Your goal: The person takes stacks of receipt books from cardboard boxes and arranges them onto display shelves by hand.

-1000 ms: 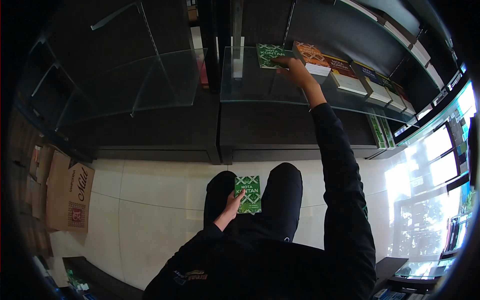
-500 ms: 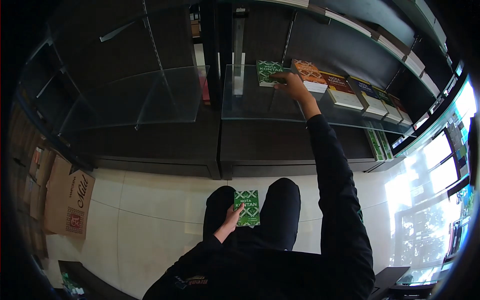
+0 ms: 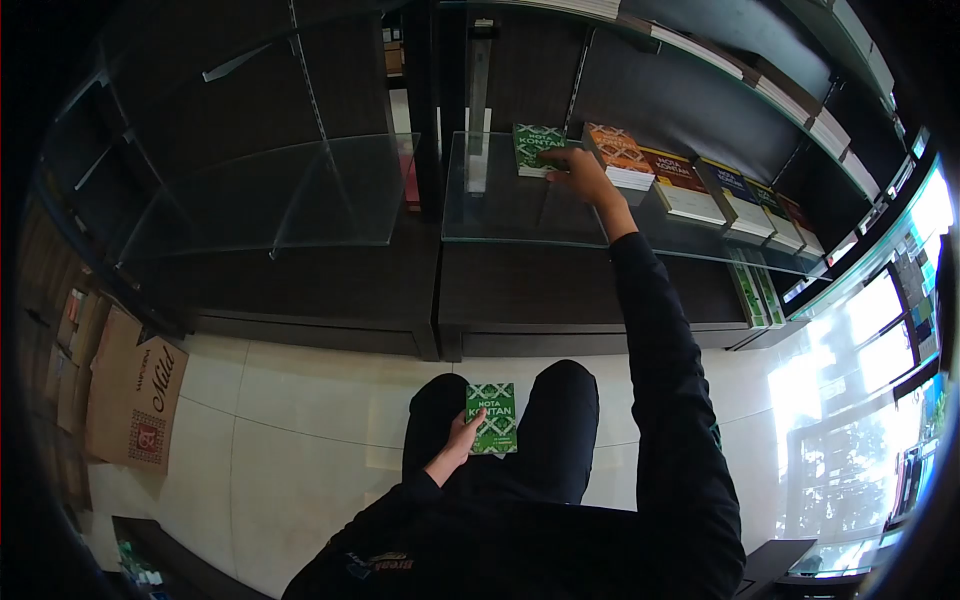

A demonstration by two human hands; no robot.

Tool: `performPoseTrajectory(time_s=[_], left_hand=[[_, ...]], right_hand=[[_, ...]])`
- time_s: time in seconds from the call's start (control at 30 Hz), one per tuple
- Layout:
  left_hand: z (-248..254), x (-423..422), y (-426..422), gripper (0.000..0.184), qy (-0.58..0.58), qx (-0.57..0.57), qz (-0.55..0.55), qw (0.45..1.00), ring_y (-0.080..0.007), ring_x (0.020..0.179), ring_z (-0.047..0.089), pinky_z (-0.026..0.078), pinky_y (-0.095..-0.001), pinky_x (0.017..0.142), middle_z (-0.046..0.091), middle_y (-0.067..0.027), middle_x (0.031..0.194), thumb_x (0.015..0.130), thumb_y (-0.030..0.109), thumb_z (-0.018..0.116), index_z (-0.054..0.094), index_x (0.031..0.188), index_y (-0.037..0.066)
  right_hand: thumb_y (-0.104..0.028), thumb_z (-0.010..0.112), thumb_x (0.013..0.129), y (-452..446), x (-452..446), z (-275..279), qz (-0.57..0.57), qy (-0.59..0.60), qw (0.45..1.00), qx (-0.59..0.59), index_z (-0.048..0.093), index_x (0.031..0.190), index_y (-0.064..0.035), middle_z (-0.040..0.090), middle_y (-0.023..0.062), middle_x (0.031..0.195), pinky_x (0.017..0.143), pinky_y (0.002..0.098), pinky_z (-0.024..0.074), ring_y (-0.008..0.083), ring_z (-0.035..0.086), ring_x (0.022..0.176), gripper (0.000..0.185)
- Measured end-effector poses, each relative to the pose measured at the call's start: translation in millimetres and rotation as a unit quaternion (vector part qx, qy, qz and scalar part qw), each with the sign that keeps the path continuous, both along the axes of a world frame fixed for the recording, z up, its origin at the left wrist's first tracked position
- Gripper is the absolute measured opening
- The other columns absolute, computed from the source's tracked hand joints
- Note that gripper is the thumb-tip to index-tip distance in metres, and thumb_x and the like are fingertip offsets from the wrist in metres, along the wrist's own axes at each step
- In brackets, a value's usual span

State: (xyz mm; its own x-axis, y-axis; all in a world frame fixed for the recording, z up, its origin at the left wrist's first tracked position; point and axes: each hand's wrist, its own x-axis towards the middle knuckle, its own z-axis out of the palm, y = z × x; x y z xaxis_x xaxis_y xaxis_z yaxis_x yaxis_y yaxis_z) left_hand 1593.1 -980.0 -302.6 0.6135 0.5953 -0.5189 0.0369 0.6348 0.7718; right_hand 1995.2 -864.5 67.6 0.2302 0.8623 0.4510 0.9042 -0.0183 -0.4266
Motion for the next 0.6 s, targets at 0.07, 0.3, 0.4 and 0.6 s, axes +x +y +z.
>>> performPoseTrajectory(time_s=[0.07,0.3,0.4,0.6], left_hand=[[1,0,0,0.038,0.0,0.009,-0.005,1.0,-0.012,0.092,0.06,0.049,-0.031,0.08,0.064,-0.0035,0.1,0.091,0.033,0.068,0.06,0.113,0.004],[-1,0,0,0.037,0.005,0.024,-0.007,1.0,-0.012,0.09,0.06,0.049,-0.0303,0.079,0.064,-0.0034,0.1,0.092,0.033,0.068,0.059,0.114,0.004],[-5,-2,0,0.036,-0.004,0.024,-0.008,1.0,-0.0117,0.089,0.06,0.049,-0.0303,0.078,0.064,-0.0034,0.1,0.092,0.032,0.067,0.059,0.114,0.004],[1,-2,0,0.036,-0.01,0.016,-0.013,1.0,-0.0114,0.09,0.06,0.049,-0.0299,0.079,0.065,-0.0035,0.1,0.092,0.031,0.067,0.059,0.115,0.004]], right_hand=[[-0.006,0.075,0.074,0,0,0,-0.009,0.0,1.0,-0.009,0.067,0.117,-0.0096,0.068,0.0161,0.11,0.09,0.0408,0.0501,0.0334,0.064,0.104,0.044],[-0.006,0.075,0.074,2,3,-2,-0.004,-0.021,1.0,-0.002,0.067,0.117,-0.0116,0.069,0.0159,0.109,0.088,0.0396,0.0495,0.0323,0.065,0.102,0.045],[-0.007,0.076,0.074,1,5,-3,0.012,-0.016,1.0,0.009,0.067,0.117,-0.0116,0.069,0.016,0.109,0.088,0.04,0.0494,0.0328,0.065,0.102,0.045],[-0.007,0.076,0.075,-4,-4,0,-0.002,0.003,1.0,0.011,0.069,0.115,-0.0118,0.067,0.0177,0.11,0.093,0.0424,0.0496,0.0351,0.063,0.105,0.041]])
